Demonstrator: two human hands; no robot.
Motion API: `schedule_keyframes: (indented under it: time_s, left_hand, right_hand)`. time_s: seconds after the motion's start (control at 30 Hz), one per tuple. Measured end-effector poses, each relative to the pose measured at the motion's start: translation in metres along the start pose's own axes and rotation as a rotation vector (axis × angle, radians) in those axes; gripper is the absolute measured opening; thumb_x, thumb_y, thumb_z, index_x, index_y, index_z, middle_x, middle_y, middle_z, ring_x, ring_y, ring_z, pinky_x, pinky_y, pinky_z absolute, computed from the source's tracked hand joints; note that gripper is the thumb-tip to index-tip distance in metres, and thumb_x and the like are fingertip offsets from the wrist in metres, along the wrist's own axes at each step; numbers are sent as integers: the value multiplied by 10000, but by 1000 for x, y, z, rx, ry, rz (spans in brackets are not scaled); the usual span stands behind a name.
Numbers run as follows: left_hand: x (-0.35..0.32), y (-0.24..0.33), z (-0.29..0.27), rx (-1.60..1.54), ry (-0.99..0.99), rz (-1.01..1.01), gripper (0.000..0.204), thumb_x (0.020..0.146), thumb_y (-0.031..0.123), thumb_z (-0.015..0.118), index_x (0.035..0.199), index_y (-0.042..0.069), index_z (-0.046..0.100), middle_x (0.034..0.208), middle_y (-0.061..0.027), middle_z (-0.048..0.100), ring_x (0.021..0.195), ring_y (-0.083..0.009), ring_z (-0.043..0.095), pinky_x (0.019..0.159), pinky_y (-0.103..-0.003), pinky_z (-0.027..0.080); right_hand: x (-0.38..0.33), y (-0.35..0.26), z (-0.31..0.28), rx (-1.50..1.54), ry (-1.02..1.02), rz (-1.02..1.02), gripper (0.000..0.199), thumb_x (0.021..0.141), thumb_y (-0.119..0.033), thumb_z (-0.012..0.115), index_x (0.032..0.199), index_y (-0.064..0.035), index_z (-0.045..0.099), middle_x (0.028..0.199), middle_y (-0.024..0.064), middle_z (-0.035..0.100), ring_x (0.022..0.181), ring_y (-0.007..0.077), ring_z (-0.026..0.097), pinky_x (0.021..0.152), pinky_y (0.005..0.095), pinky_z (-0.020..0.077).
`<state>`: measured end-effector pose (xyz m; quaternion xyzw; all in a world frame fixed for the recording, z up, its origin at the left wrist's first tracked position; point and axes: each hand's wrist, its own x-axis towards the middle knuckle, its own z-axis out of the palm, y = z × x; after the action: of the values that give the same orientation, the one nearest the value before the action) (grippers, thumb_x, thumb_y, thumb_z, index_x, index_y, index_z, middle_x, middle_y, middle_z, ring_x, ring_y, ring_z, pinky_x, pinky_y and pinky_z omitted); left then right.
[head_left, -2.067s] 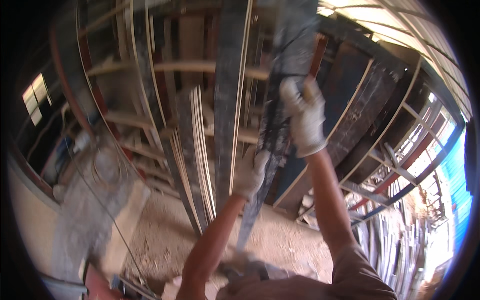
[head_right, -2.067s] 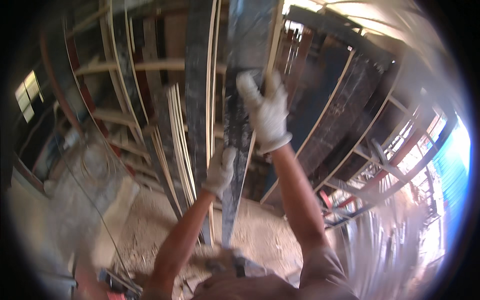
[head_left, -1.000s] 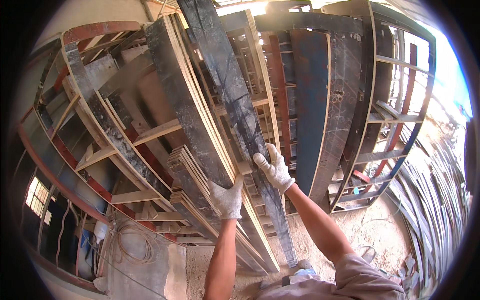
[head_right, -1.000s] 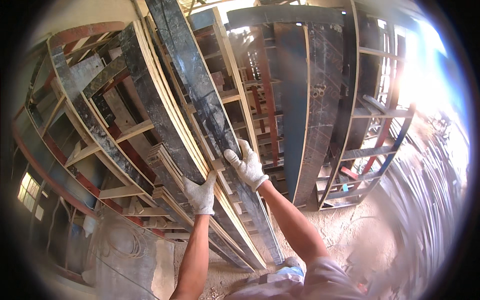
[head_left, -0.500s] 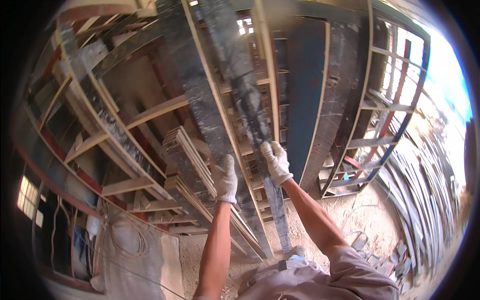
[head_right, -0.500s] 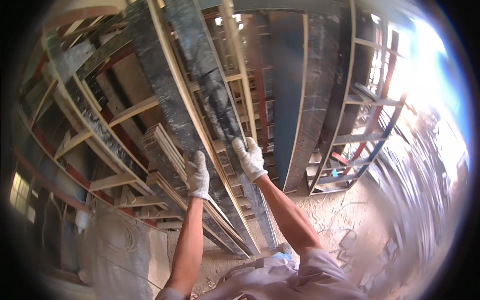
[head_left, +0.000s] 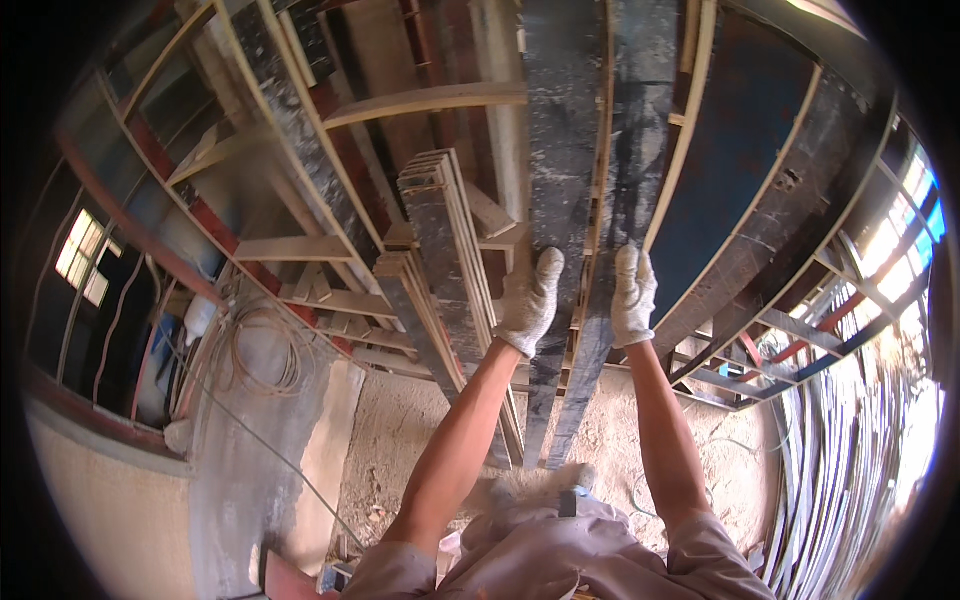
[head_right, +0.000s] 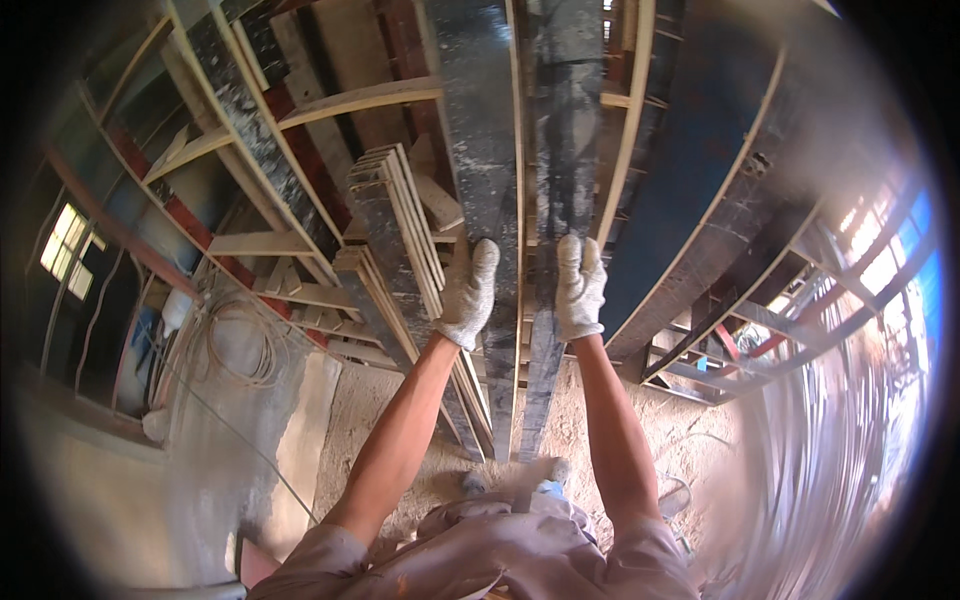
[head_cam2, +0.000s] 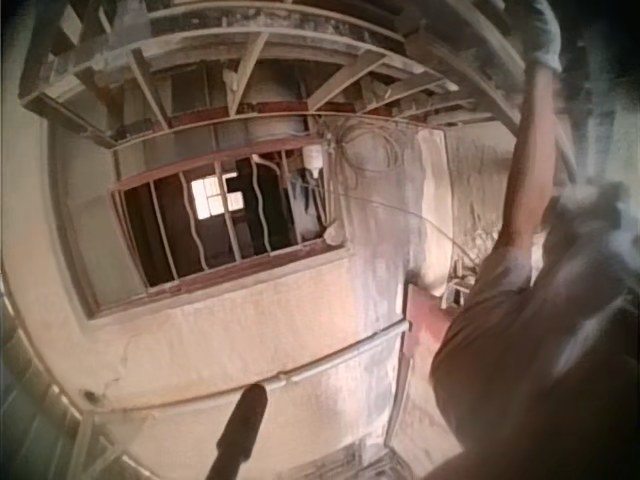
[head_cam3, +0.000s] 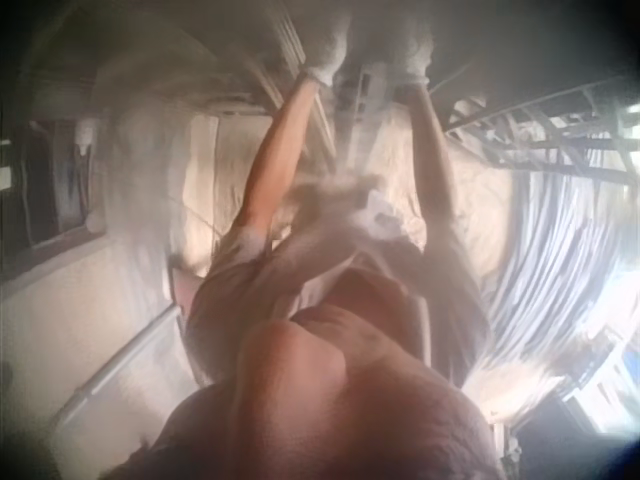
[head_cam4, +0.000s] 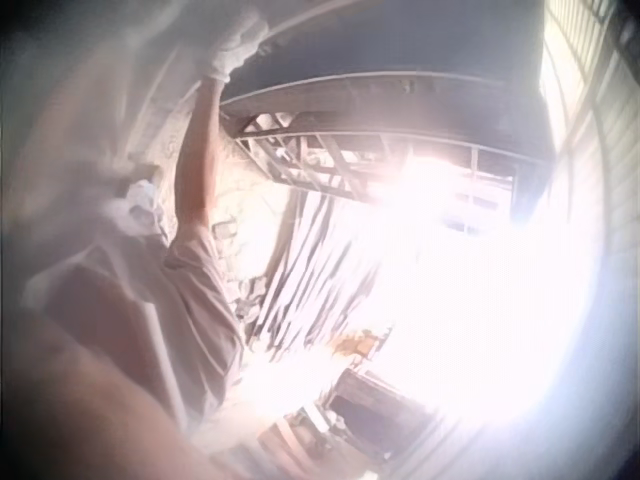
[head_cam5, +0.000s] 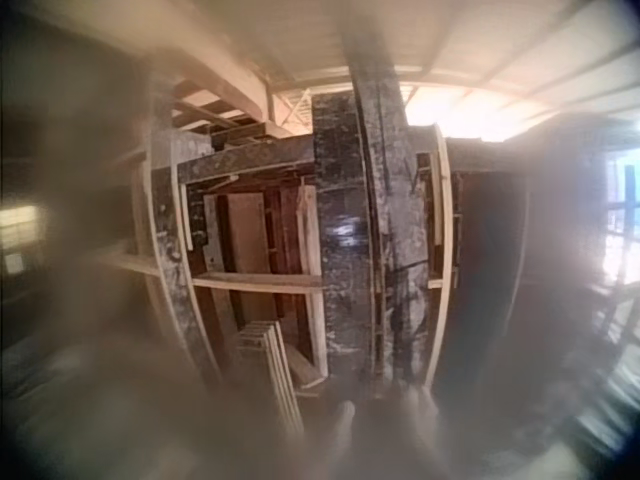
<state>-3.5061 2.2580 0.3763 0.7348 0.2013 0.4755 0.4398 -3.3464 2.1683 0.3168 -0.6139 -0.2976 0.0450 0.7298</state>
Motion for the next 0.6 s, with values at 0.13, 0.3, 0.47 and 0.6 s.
schedule_keyframes:
  time_s: [0.13,0.3,0.47,0.6]
  left_hand:
    - [-15,-12,7,-137,-20,-11,795,1032,613,538,1533,6,422,1389,-205,613,1295,-293,580,1075,-374,456]
    - [-42,-34,-12,217,456,66,1147,829,759,687,1608,35,257,1529,-251,437,1453,-385,422,1219,-540,377]
    - [2,-50,-74,553,504,129,1428,666,741,850,1598,-61,124,1533,-360,314,1422,-481,408,1198,-537,391]
    - [41,-51,-78,594,574,-26,1321,684,573,931,1571,-92,212,1488,-355,420,1360,-472,488,1128,-488,469]
  right_hand:
    - [-10,-1,-6,-30,2,-14,529,1050,-533,591,1166,-21,658,1012,-20,628,950,103,517,856,277,443]
    - [-20,0,-26,-196,-5,47,635,1012,-592,617,1207,12,612,1008,18,613,938,129,525,873,303,450]
    - [-48,-22,-31,-264,58,-44,586,1019,-435,667,1346,42,572,1204,120,660,1113,198,606,1014,364,466]
    - [-85,-19,-45,-148,116,-69,449,1041,-264,658,1374,24,565,1283,133,659,1174,209,614,1060,358,466]
